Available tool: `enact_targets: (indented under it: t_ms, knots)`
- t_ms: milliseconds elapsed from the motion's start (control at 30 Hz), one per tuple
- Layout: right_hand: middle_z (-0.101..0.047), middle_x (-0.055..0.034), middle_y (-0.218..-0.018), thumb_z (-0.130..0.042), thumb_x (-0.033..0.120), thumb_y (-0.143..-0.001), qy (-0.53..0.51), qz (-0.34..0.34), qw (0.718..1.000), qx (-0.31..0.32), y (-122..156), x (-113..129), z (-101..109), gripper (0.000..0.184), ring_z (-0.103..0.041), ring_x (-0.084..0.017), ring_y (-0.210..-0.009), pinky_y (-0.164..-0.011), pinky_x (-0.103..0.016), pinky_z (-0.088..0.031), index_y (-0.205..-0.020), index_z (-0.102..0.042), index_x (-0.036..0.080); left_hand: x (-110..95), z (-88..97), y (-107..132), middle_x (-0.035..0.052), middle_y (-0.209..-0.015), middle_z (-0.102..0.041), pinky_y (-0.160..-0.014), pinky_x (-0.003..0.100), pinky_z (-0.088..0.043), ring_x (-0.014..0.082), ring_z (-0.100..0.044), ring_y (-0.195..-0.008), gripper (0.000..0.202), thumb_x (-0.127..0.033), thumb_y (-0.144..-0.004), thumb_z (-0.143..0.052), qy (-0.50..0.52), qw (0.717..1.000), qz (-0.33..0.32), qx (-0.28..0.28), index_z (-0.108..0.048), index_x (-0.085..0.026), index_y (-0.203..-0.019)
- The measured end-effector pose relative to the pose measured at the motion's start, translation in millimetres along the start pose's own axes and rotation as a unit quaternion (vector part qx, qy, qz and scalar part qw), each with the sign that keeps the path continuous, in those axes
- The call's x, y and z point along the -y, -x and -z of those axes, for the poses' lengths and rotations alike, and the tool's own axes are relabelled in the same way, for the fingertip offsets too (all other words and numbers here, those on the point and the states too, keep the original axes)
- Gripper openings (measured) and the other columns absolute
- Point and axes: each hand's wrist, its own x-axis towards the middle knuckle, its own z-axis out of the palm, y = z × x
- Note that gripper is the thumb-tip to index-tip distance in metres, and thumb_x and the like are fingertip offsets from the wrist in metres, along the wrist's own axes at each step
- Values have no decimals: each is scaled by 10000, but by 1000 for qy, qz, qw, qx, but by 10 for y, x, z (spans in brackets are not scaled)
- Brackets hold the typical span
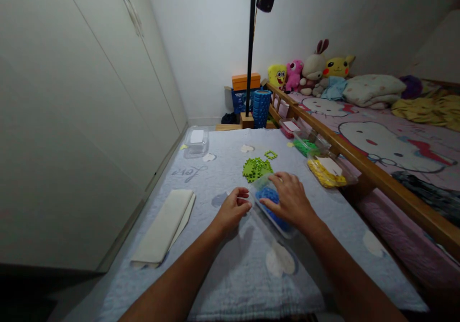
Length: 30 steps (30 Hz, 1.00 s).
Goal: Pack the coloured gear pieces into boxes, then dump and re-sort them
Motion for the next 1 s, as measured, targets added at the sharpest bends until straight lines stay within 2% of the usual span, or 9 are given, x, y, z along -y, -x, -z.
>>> enact_targets:
  t_ms: [100,200,333,500,733,867,1000]
  knots:
    - [-465,-230,-1514,-761,588,-745,-3,-29,997,65,125,-162,14,861,-437,-428,-1376,-1070,-563,-404,-1465,-507,190,6,-60,38,61,-1038,-613,-661,256,-475,125,-588,-761,396,-240,-653,-735,16,1000,-13,24,-608,-184,-1023]
    - [-386,-250,-1578,-774,623,-710,-16,-24,993,116,216,-158,15,962,-429,-439,-1399,-1057,-559,-423,-1513,-460,195,14,-120,66,52,-1003,-624,-674,252,-469,129,-586,-771,366,-232,-661,-716,17,999,-22,30,-613,-182,-1009]
    - [-335,-282,-1597,-815,621,-651,-7,-19,994,111,246,-51,18,1011,-397,-486,-1408,-1036,-602,-421,-1502,-478,190,-5,-120,100,45,-961,-641,-700,259,-474,154,-598,-825,314,-233,-673,-708,4,999,-35,24,-618,-191,-971]
    - [-372,-261,-1581,-799,536,-677,-26,-9,994,110,159,13,-21,920,-410,-473,-1404,-1050,-594,-421,-1479,-500,200,-70,-6,114,47,-934,-654,-747,277,-492,176,-605,-865,317,-268,-677,-738,-17,999,-51,8,-620,-202,-963]
    - [-391,-226,-1579,-724,524,-751,-150,-12,986,75,-130,207,-160,853,-332,-399,-1489,-1169,-552,-341,-1485,-488,159,-136,193,38,45,-975,-650,-819,289,-489,191,-610,-939,322,-306,-706,-734,-36,986,-103,-124,-643,-201,-996]
    - [-407,-226,-1562,-741,536,-725,-211,-36,975,57,-338,370,-295,847,-371,-392,-1466,-1178,-539,-342,-1444,-532,140,-133,295,-14,56,-1048,-654,-860,305,-492,199,-612,-988,339,-310,-768,-702,-34,975,-115,-186,-630,-203,-1081]
    - [-466,-191,-1511,-728,545,-737,-299,-20,954,19,-540,449,-438,774,-424,-345,-1432,-1192,-508,-327,-1393,-568,164,-167,388,-47,67,-1127,-629,-881,305,-487,199,-604,-1009,319,-293,-805,-672,-53,960,-130,-244,-637,-218,-1113]
